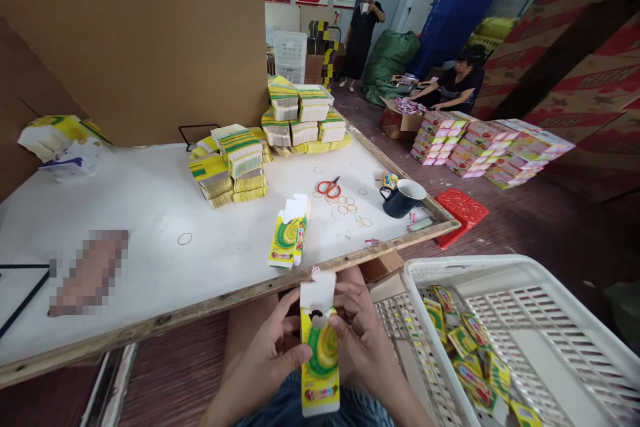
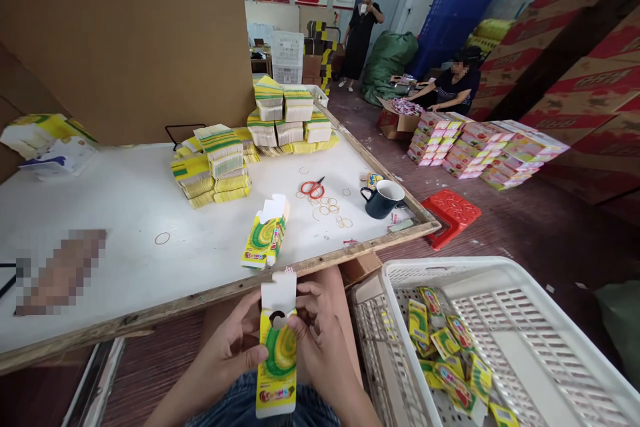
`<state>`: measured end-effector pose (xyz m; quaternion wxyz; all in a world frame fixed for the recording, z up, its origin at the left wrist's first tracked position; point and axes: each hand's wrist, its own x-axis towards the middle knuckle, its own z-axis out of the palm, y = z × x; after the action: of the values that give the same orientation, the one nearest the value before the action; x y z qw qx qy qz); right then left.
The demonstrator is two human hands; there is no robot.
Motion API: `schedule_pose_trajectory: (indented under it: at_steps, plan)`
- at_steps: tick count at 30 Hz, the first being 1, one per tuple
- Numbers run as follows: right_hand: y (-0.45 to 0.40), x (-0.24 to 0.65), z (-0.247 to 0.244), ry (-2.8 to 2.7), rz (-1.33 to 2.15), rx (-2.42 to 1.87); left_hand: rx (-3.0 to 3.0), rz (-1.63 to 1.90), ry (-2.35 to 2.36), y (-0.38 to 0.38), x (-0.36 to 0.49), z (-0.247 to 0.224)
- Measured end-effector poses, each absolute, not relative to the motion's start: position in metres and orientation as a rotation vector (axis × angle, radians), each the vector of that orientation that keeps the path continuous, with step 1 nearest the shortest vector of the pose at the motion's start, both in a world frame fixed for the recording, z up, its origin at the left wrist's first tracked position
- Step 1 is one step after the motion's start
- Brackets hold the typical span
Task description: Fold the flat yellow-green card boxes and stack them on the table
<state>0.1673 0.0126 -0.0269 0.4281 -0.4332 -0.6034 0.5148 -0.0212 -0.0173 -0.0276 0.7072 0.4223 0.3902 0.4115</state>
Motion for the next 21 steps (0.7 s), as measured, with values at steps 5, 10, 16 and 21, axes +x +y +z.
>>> schedule_pose_trajectory:
  at_steps: [5,10,16,21]
  plan:
    - [0.017,0.176,-0.024,-1.562,1.249,-1.071,1.134,0.969,1.022,-0.012,-0.024,-0.031]
    - [0.017,0.173,-0.019,-1.644,1.455,-1.216,1.221,0.936,1.071,-0.013,-0.019,-0.033]
    - [0.016,0.158,-0.026,-1.783,1.184,-1.407,1.198,0.919,1.066,-0.015,-0.013,-0.031]
    - [0.016,0.162,-0.027,-1.79,1.125,-1.388,1.126,0.975,1.04,-0.011,-0.014,-0.027]
